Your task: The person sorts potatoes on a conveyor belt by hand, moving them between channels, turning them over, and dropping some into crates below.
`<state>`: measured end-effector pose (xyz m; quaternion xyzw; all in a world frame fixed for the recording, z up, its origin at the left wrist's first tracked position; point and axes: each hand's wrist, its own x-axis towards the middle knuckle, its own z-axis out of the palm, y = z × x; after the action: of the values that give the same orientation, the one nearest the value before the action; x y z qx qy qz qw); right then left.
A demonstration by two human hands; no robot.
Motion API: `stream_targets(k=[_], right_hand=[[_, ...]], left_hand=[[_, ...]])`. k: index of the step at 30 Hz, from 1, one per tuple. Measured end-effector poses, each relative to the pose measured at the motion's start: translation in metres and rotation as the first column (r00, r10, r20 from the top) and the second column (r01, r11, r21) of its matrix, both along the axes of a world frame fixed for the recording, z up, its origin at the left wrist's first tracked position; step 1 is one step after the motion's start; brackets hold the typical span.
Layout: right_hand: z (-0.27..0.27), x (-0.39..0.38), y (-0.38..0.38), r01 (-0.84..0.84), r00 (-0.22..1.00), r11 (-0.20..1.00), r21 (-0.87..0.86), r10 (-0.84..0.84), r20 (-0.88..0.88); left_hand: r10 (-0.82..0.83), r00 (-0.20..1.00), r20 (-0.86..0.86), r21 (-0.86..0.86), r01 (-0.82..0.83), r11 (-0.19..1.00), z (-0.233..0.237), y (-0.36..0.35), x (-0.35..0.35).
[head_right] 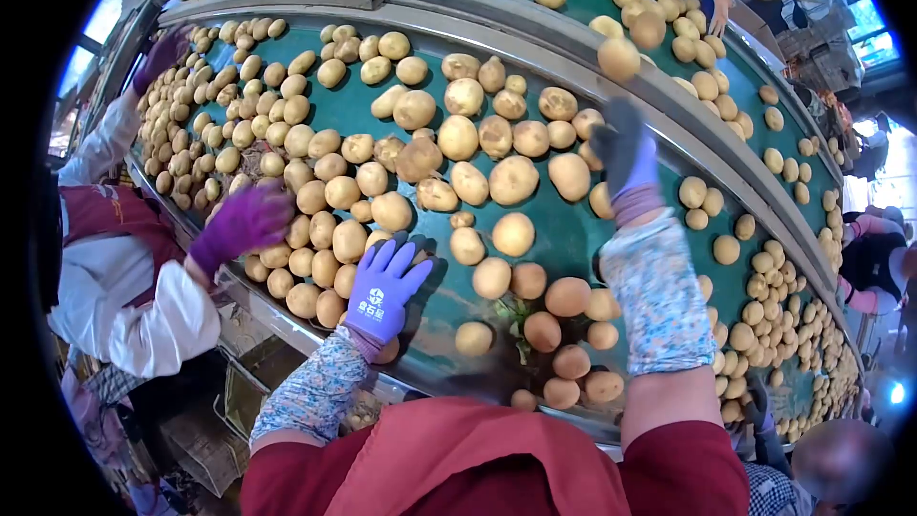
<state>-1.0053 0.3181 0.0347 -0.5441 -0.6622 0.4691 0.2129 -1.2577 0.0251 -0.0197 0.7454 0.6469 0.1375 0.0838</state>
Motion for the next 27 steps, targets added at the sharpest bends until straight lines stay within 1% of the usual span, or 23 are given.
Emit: stream_targets(k=[1,2,3,5,6,7,8,9,10,11,12,13,14,15,16,18,19,20,21,22,24,26,27], right_hand=[[-0.003,-0.019,-0.012,-0.095,0.978,0.994,0.051,0.084,0.193],[-0.014,-0.036,-0.038,-0.359,0.859,0.924,0.127,0.274,0.433],[-0.025,-0.050,-0.058,-0.584,0.697,0.773,0.247,0.320,0.642],[-0.030,-0.060,-0.071,-0.792,0.448,0.582,0.187,0.345,0.825],[-0.020,-0.064,-0.068,-0.795,0.402,0.598,0.098,0.399,0.824],[-0.012,-0.066,-0.066,-0.790,0.359,0.613,0.007,0.453,0.816],[-0.006,-0.067,-0.066,-0.746,0.363,0.656,-0.118,0.548,0.754],[-0.001,-0.067,-0.065,-0.697,0.375,0.674,-0.244,0.633,0.677],[0.003,-0.068,-0.063,-0.646,0.397,0.670,-0.365,0.704,0.588],[0.002,-0.062,-0.058,-0.661,0.409,0.656,-0.364,0.722,0.558],[0.009,-0.056,-0.052,-0.696,0.488,0.659,-0.286,0.726,0.485],[0.009,-0.052,-0.046,-0.581,0.703,0.808,-0.096,0.558,0.442],[0.008,-0.051,-0.043,-0.405,0.868,0.911,0.076,0.357,0.345],[0.008,-0.057,-0.030,-0.219,0.971,0.974,-0.053,0.213,-0.108],[0.009,-0.061,-0.017,-0.089,0.861,0.965,-0.246,-0.049,-0.506],[0.011,-0.110,-0.041,0.034,0.880,0.835,-0.549,-0.286,-0.380],[0.002,-0.133,-0.056,-0.241,0.969,0.951,-0.192,0.226,-0.098],[-0.008,-0.156,-0.070,-0.513,0.833,0.840,0.175,0.438,0.339],[-0.023,-0.175,-0.085,-0.687,0.684,0.674,0.272,0.471,0.557],[-0.021,-0.195,-0.096,-0.710,0.588,0.672,0.210,0.402,0.702],[-0.029,-0.200,-0.093,-0.648,0.684,0.726,0.230,0.424,0.593],[-0.047,-0.198,-0.069,-0.603,0.765,0.741,0.295,0.432,0.478],[-0.026,-0.200,-0.056,-0.483,0.856,0.849,0.215,0.405,0.322]], left_hand=[[-0.001,0.999,-0.032,-0.016,0.001,1.000,0.003,0.001,-0.009],[-0.002,0.998,-0.062,-0.035,0.000,0.999,0.005,0.002,-0.018],[-0.011,0.993,-0.121,-0.032,0.008,0.999,0.004,0.002,-0.028],[0.012,0.997,-0.080,0.003,-0.012,1.000,-0.007,0.001,-0.055],[0.027,0.997,-0.070,0.021,-0.025,0.999,-0.006,0.003,-0.070],[0.112,0.992,-0.056,0.040,-0.110,0.993,-0.011,0.005,-0.090],[0.195,0.980,-0.037,0.059,-0.193,0.979,-0.016,0.006,-0.110],[0.225,0.970,-0.094,0.081,-0.218,0.973,-0.018,0.007,-0.130],[0.243,0.966,-0.089,0.140,-0.230,0.963,-0.025,0.010,-0.151],[0.275,0.954,-0.121,0.131,-0.259,0.957,-0.030,0.009,-0.170],[0.312,0.938,-0.153,0.122,-0.295,0.948,-0.026,0.011,-0.180],[0.362,0.930,-0.061,0.164,-0.348,0.923,-0.014,0.015,-0.180],[0.400,0.916,0.034,0.192,-0.399,0.897,-0.001,0.016,-0.175],[0.427,0.895,0.131,0.214,-0.446,0.869,0.013,0.018,-0.166],[0.349,0.904,0.248,0.214,-0.403,0.890,0.030,0.016,-0.152],[0.234,0.826,0.513,0.097,-0.327,0.940,0.023,-0.002,-0.124],[0.066,0.879,0.472,-0.079,-0.033,0.996,0.040,0.007,-0.115],[-0.164,0.902,0.399,0.010,0.174,0.985,0.021,-0.005,-0.107],[-0.242,0.884,0.400,0.006,0.262,0.965,0.025,-0.012,-0.091],[-0.308,0.880,0.362,-0.031,0.341,0.939,0.023,-0.021,-0.083],[-0.378,0.862,0.338,-0.151,0.446,0.882,0.024,-0.023,-0.082],[-0.393,0.888,0.239,-0.153,0.434,0.888,0.014,-0.033,-0.100],[-0.398,0.897,0.192,-0.155,0.428,0.890,0.009,-0.038,-0.109]])
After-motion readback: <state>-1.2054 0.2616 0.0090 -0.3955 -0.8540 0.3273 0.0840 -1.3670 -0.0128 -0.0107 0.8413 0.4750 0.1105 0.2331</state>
